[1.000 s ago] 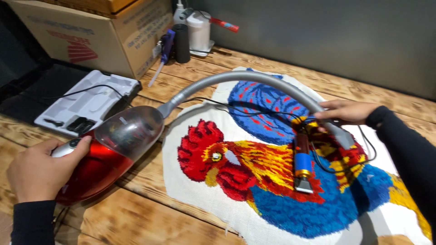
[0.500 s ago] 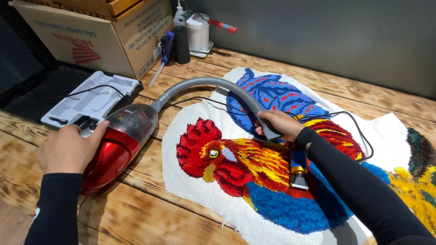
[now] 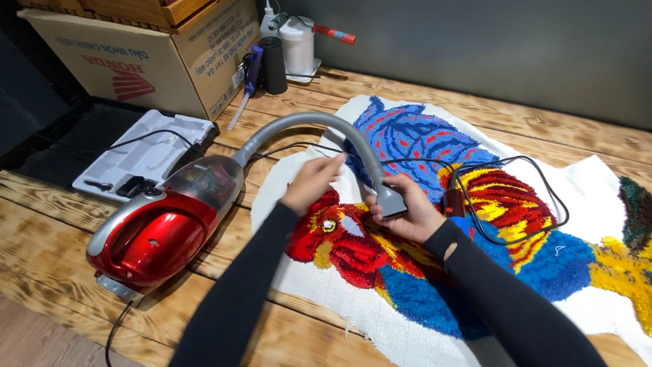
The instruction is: Trim the edges and surface of a custom tufted rooster rug using electric shears and a vacuum attachment.
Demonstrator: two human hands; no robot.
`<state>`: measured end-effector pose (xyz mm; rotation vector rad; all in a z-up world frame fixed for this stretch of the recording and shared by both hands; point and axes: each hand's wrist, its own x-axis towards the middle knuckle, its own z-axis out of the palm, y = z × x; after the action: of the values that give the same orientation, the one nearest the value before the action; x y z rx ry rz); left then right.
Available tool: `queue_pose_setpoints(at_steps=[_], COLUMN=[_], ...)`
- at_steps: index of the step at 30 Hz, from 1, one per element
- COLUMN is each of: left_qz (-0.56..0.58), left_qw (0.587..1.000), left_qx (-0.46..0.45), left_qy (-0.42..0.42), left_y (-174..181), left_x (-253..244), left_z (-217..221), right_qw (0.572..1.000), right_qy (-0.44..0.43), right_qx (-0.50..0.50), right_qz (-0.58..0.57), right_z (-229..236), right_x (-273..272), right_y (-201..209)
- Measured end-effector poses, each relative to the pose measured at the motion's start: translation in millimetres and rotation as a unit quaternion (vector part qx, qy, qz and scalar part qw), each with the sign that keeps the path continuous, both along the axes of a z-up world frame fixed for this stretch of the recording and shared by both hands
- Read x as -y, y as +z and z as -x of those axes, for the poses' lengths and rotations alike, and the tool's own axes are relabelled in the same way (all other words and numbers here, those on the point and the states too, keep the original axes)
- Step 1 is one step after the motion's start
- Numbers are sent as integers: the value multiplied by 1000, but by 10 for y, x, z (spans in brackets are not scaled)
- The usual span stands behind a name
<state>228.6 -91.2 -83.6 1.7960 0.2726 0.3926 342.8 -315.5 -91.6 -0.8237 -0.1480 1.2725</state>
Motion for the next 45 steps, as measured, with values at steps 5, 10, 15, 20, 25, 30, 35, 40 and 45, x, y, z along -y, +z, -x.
queue_pose_setpoints(at_steps=[5, 10, 15, 20, 25, 30, 35, 40, 45], left_qz=[352, 361, 305, 216, -274, -451, -513, -580, -581], left_qw=[930, 928, 952, 974, 944, 837, 747, 729, 726], left_qx=[-70, 15, 4, -63, 66, -163, -294, -120, -167], left_qy=[-73, -86, -19, 6, 172, 263, 305, 343, 329], left_y=[-318, -487, -540, -522, 238, 972, 970, 702, 782], left_x=[437, 481, 414, 304, 98, -682, -865, -1003, -988], left_z=[-883, -1126, -1160, -935, 142, 1781, 2471, 2597, 2562], right_qw=[992, 784, 545, 786, 869, 915, 900, 862, 863], right_qy=[15, -157, -95, -41, 61, 70, 83, 87, 90], right_qx=[-64, 568, 779, 590, 400, 330, 366, 422, 430], right_qz=[-110, 195, 294, 182, 284, 223, 220, 269, 251], right_z=[140, 10, 393, 269, 111, -204, -161, 150, 151], right_x=[114, 35, 75, 9, -10, -94, -140, -135, -97], right_y=[-77, -379, -95, -29, -2, -238, -209, 18, -71])
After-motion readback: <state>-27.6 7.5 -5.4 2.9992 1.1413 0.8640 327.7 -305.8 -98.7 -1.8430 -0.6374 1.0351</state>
